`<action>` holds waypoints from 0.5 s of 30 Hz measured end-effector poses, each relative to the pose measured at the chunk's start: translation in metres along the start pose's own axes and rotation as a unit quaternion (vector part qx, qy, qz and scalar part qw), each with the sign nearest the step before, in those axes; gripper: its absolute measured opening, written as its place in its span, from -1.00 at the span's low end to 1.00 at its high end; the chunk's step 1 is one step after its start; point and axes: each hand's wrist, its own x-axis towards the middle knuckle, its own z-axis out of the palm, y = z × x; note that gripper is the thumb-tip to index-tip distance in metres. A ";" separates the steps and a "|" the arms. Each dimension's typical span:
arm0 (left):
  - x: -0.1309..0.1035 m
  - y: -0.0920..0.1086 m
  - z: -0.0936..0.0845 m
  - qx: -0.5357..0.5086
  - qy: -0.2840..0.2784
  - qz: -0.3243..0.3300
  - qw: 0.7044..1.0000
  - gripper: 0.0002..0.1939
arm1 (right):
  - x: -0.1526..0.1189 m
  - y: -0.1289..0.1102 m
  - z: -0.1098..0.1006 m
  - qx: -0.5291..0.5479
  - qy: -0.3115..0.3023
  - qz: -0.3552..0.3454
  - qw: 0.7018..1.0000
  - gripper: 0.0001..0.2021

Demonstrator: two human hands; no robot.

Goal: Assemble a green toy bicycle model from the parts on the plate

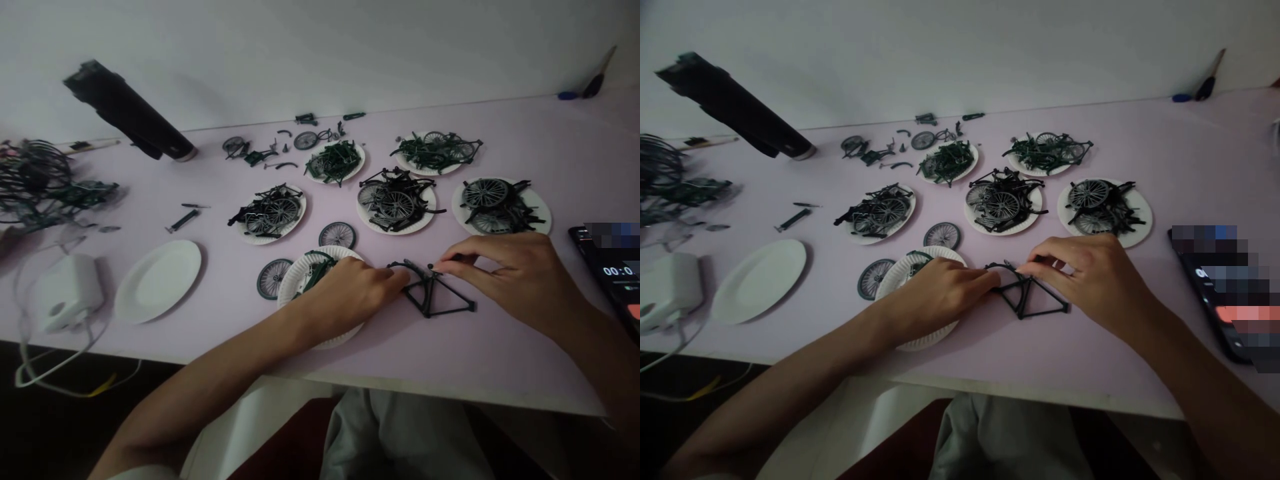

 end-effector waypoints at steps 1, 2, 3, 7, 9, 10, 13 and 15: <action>0.000 0.000 0.000 0.002 0.001 0.001 1.000 -0.70 | 0.000 0.000 0.001 0.003 0.002 -0.010 1.000 -0.84; 0.000 0.000 0.001 0.003 0.003 0.001 1.000 -0.71 | 0.000 0.000 0.001 0.004 0.006 -0.022 1.000 -0.87; -0.001 0.000 0.001 0.004 0.003 0.002 1.000 -0.71 | -0.001 0.000 0.002 0.003 0.015 -0.037 0.999 -0.91; -0.001 0.000 0.001 0.002 0.006 0.003 1.000 -0.71 | -0.004 0.003 0.004 -0.020 0.023 -0.072 0.997 -0.72; 0.000 0.000 0.001 0.000 0.005 0.002 1.000 -0.70 | -0.004 0.004 0.003 -0.011 0.000 -0.065 0.998 -0.65; 0.000 0.000 0.000 0.000 0.004 0.001 1.000 -0.70 | -0.005 0.005 0.003 0.000 -0.013 -0.059 0.998 -0.63; 0.000 0.000 -0.001 -0.005 -0.004 0.000 1.000 -0.69 | -0.004 0.004 0.000 0.030 -0.038 -0.032 0.998 -0.62; 0.001 0.000 -0.002 -0.006 -0.013 -0.001 1.000 -0.71 | -0.003 0.003 -0.001 0.043 -0.042 -0.016 0.998 -0.69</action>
